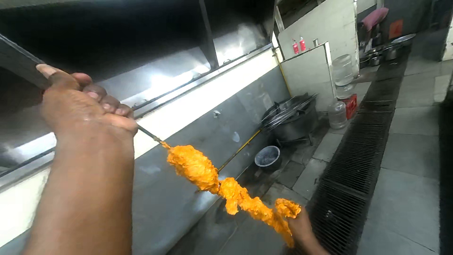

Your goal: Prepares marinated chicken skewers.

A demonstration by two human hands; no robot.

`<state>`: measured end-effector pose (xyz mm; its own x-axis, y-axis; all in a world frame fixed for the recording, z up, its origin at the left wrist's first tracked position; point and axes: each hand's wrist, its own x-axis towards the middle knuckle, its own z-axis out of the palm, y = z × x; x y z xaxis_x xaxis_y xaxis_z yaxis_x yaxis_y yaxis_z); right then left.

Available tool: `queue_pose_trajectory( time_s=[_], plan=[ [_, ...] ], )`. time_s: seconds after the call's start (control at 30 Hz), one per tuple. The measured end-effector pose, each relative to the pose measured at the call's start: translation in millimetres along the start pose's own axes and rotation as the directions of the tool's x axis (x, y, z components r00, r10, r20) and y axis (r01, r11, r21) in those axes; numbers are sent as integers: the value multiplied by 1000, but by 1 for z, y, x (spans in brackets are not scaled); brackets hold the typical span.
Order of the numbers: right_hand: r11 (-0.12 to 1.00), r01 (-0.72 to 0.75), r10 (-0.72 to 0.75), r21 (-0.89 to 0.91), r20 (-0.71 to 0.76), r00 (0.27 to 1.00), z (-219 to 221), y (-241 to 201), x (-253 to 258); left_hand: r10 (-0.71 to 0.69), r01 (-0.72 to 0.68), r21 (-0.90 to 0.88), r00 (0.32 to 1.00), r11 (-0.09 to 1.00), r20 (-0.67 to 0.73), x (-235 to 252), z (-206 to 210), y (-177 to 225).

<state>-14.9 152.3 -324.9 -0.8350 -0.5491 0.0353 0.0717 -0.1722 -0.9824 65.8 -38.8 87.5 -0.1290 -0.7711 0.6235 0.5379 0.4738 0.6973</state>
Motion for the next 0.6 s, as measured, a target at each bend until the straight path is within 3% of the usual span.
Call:
queue_pose_trajectory(
  time_s=[0.07,0.13,0.17,0.4,0.6],
  plan=[
    [985,169,-169,-26,-28,985,20,10,-13,-1,1,25,1000,1000,-2,-5,5,2],
    [957,245,-222,-156,153,963,34,20,-23,-20,21,43,1000,999,-6,-14,13,4],
    [950,225,-173,-215,235,956,37,20,-25,-30,31,48,999,998,-11,-17,16,3],
    [984,76,-50,-163,160,986,46,43,-5,-63,69,108,996,992,-58,-32,28,-1],
    [958,-101,183,-270,298,937,32,35,15,-78,83,81,995,993,-54,-30,23,-7]
  ],
)
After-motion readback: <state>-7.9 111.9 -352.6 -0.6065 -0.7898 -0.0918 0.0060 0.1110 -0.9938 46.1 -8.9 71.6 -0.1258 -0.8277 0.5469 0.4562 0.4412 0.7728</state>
